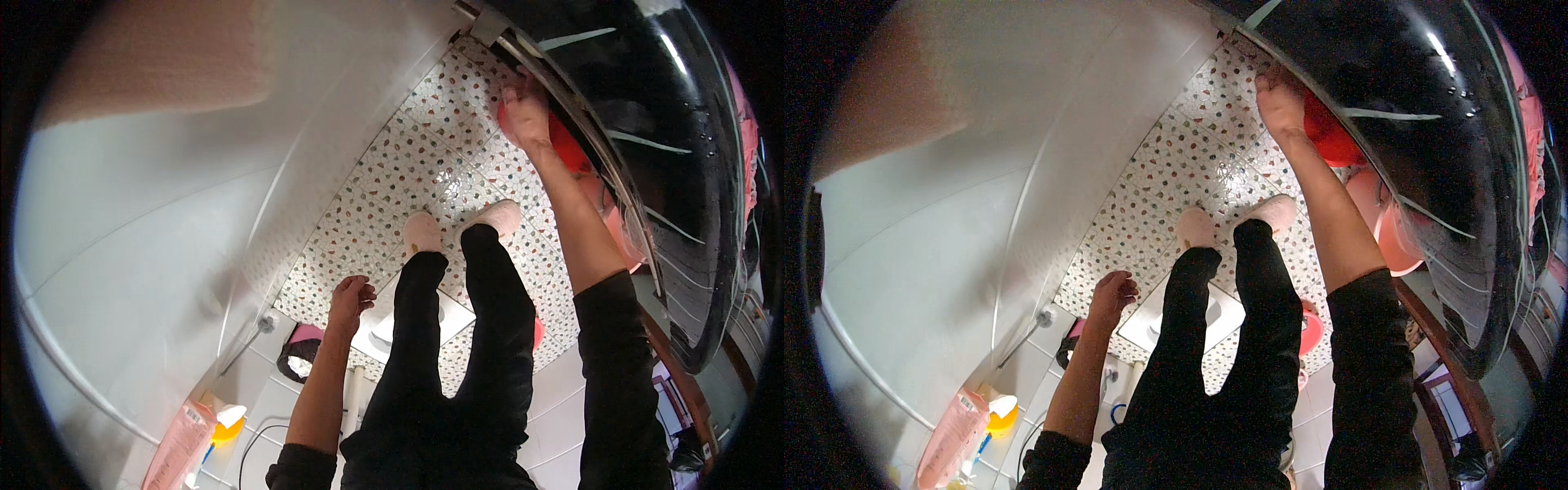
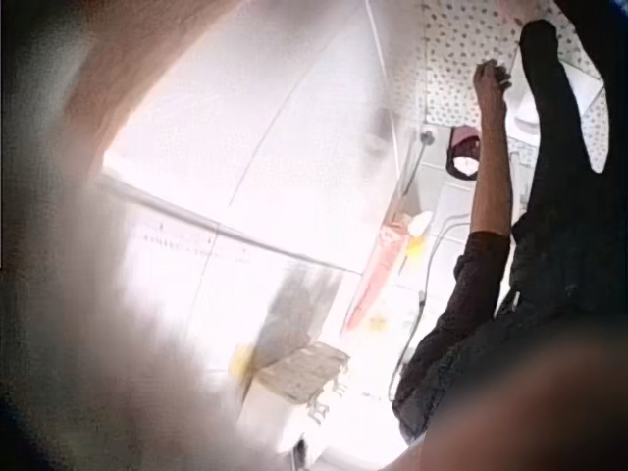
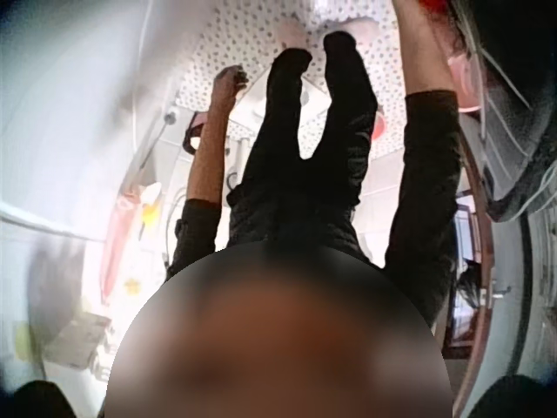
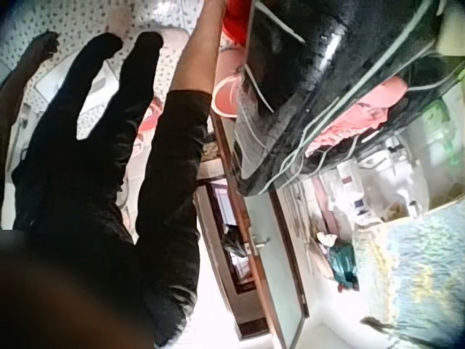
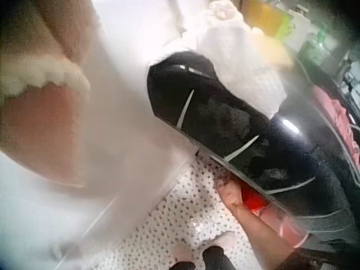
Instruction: The person hand washes a black garment and a pink garment in a sink. They rinse the black item, wring it out, and place it aside. Then they add liquid detergent to the sink and scrub the pink garment in the soapy water.
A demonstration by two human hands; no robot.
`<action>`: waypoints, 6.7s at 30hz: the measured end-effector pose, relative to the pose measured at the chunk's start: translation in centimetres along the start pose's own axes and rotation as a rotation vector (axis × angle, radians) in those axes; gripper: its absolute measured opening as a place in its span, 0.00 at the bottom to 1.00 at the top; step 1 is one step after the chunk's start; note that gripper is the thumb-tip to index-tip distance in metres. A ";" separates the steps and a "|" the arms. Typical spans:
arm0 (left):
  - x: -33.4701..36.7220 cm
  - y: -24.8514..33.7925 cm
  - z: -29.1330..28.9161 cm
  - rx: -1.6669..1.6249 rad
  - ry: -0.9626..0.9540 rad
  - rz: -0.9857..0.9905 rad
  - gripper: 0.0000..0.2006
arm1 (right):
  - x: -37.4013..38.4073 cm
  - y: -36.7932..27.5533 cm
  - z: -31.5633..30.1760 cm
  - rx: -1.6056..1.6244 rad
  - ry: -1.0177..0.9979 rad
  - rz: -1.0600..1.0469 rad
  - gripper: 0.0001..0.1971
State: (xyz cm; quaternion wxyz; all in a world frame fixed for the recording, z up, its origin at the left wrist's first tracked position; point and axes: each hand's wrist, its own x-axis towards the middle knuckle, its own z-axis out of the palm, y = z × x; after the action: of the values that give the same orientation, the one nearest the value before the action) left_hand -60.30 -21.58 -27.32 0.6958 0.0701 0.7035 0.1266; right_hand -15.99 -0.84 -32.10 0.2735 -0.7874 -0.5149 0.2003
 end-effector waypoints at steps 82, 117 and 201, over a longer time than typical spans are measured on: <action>-38.8 21.7 31.8 1.005 -0.916 0.956 0.23 | -27.5 -19.0 -51.5 0.506 -0.277 0.278 0.23; -41.9 25.4 39.4 1.344 -0.472 1.011 0.23 | -22.4 -22.8 -58.8 -0.113 -0.152 -0.021 0.26; -34.5 23.0 34.3 0.471 -0.648 0.391 0.25 | -18.6 -17.3 -65.1 -0.443 -0.073 0.218 0.25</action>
State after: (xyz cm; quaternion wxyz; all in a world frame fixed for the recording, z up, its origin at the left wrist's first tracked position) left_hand -27.10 -6.24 12.21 0.8083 0.3946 0.4324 0.0636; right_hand 3.48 -27.07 29.64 0.0522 -0.8713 -0.4677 0.1393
